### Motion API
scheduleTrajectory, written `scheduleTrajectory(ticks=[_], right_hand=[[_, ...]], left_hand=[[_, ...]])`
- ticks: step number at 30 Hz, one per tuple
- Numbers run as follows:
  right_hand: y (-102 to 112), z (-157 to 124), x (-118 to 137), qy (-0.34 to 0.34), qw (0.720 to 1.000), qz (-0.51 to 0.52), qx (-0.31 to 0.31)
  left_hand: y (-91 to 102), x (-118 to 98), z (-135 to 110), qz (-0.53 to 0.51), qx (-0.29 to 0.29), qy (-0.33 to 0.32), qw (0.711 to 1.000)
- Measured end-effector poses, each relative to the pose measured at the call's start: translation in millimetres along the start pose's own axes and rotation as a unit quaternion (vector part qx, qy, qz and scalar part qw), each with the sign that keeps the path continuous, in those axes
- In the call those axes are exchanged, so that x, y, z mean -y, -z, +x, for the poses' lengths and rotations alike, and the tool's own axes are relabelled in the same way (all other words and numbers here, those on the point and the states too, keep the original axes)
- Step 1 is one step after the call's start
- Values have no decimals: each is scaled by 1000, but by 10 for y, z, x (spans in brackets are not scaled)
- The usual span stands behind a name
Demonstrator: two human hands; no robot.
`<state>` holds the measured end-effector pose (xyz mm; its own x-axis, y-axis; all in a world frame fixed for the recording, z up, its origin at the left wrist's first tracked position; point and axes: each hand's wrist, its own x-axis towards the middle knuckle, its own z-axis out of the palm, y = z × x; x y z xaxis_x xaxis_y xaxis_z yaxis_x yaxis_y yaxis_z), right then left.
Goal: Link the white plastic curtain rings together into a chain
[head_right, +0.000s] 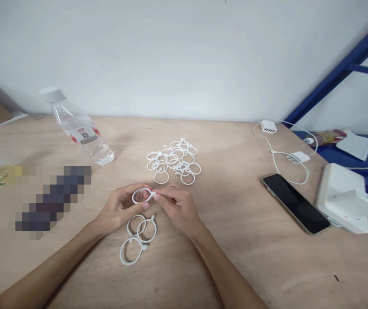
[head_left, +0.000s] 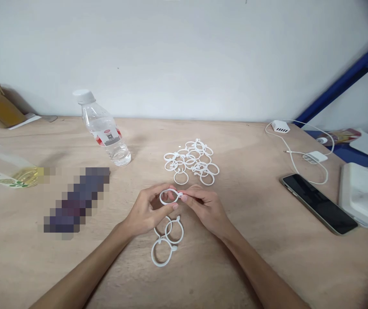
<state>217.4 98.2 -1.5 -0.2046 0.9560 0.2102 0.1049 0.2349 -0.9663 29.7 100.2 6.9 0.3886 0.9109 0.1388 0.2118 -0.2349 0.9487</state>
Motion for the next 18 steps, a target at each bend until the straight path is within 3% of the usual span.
scheduleTrajectory(ticks=[8,12,15,18], right_hand=[[9,1,10,0,1000,-2,13],[19,2,34,-6,1000,-7,8],[19,-2,38,38,998,-47,25],[-2,-12,8,83,989,-120,30]], left_hand=[[-26,-8,-3,34,1,5,999],[33,40,1,59,6,-43,997],[95,69,15,99,7,-100,990],[113,88,26,171,-6,-96,981]])
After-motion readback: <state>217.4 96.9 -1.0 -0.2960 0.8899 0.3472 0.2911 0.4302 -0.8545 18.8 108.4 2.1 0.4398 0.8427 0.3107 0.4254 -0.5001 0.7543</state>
